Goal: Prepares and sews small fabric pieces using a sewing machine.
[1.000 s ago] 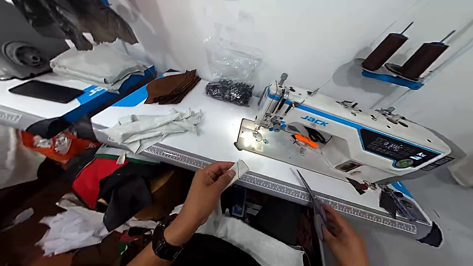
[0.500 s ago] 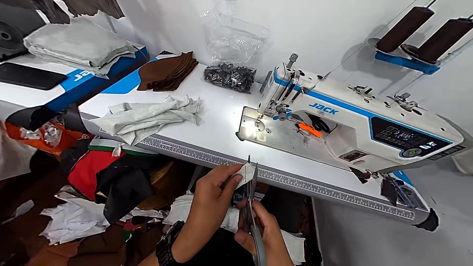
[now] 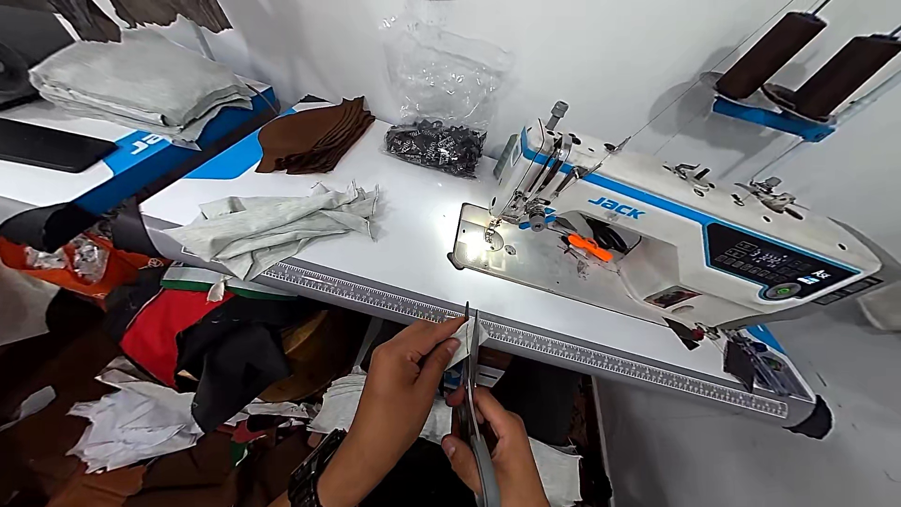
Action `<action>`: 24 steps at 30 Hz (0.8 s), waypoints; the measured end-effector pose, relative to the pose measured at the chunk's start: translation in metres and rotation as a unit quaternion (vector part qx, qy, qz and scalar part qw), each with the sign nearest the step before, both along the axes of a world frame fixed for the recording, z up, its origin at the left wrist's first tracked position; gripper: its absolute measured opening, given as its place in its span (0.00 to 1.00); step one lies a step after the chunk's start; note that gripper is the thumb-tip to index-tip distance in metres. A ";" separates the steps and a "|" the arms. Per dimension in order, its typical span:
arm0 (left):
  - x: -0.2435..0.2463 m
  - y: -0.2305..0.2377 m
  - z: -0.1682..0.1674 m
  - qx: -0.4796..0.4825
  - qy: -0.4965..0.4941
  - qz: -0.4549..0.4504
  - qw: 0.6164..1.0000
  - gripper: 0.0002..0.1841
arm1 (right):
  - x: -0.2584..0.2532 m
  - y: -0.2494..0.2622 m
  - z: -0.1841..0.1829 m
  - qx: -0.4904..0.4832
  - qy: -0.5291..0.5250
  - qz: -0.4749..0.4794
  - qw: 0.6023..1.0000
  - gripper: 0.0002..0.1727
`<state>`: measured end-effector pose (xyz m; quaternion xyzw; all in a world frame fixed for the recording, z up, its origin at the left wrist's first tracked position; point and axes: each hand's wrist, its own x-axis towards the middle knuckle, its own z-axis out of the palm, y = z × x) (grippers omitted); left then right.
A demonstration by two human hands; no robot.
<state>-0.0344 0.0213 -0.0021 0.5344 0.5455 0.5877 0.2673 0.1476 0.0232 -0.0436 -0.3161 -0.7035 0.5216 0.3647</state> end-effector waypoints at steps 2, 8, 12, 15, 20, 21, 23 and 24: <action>-0.001 0.000 0.000 -0.012 -0.018 -0.010 1.000 0.14 | 0.000 -0.002 -0.001 -0.002 -0.002 -0.012 1.000 0.23; -0.004 0.002 0.001 -0.045 -0.048 -0.026 0.997 0.14 | 0.004 -0.003 -0.002 -0.011 -0.020 -0.017 1.000 0.21; -0.003 0.002 -0.002 -0.042 -0.042 -0.036 0.998 0.14 | 0.005 0.004 -0.002 -0.005 -0.024 -0.003 1.000 0.23; -0.003 0.003 -0.002 -0.045 -0.040 -0.042 0.997 0.13 | 0.005 0.002 -0.001 -0.010 -0.027 -0.033 0.999 0.19; -0.043 -0.002 0.026 0.016 0.059 0.018 0.998 0.12 | 0.055 0.031 0.012 0.028 -0.136 -0.133 0.981 0.38; -0.061 -0.004 0.045 0.035 0.102 0.055 0.993 0.12 | 0.074 0.047 0.019 0.039 -0.178 -0.162 0.970 0.43; -0.097 -0.004 0.090 0.051 0.196 0.121 0.972 0.12 | 0.117 0.084 0.032 0.107 -0.275 -0.219 0.930 0.36; -0.113 0.001 0.111 0.057 0.234 0.142 0.960 0.13 | 0.138 0.102 0.037 0.144 -0.321 -0.244 0.904 0.30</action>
